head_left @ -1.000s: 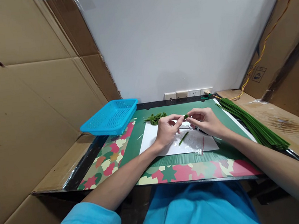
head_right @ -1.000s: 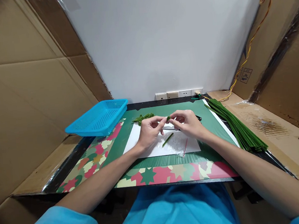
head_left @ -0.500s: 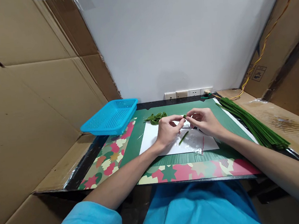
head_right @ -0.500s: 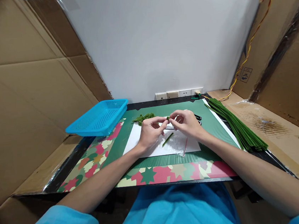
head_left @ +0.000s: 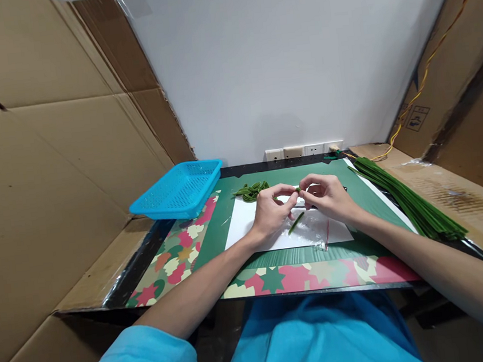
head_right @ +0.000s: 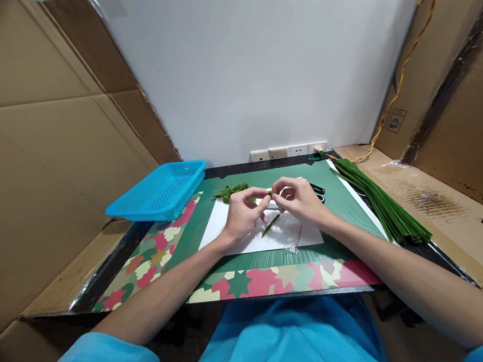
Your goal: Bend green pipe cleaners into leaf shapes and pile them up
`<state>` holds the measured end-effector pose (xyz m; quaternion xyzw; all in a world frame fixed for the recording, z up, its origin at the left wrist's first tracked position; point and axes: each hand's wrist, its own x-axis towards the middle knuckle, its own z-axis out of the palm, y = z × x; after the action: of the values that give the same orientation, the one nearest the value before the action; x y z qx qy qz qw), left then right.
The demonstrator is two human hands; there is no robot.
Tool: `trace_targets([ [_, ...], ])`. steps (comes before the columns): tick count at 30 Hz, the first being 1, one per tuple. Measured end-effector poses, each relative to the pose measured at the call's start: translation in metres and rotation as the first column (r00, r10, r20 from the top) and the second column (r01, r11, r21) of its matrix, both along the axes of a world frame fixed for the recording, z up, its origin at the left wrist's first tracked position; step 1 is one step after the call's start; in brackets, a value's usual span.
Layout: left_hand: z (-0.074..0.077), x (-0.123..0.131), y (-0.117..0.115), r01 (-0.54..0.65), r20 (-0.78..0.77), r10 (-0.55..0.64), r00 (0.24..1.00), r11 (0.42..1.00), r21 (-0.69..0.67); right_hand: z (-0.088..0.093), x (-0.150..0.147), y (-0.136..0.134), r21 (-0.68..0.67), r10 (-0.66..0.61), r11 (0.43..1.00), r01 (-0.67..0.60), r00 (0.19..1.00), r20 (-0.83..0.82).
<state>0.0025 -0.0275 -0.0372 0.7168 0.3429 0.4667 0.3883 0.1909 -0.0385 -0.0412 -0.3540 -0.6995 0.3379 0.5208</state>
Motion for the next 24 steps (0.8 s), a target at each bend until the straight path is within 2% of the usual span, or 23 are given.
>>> trace_targets([
  [6,-0.003,0.001,0.003,0.021,0.034,-0.02,0.999,0.999,-0.03,-0.003,0.005,0.006,-0.063,0.095,0.993,-0.1,0.992,-0.079],
  [12,-0.002,0.0,0.005,0.069,0.012,-0.069,0.998,0.997,-0.043,-0.001,0.013,0.01,-0.12,0.187,0.974,-0.193,0.98,-0.063],
  [24,-0.001,0.001,0.007,0.076,0.026,-0.074,0.997,0.996,-0.054,0.001,0.018,0.01,-0.164,0.215,0.961,-0.223,0.975,-0.064],
])
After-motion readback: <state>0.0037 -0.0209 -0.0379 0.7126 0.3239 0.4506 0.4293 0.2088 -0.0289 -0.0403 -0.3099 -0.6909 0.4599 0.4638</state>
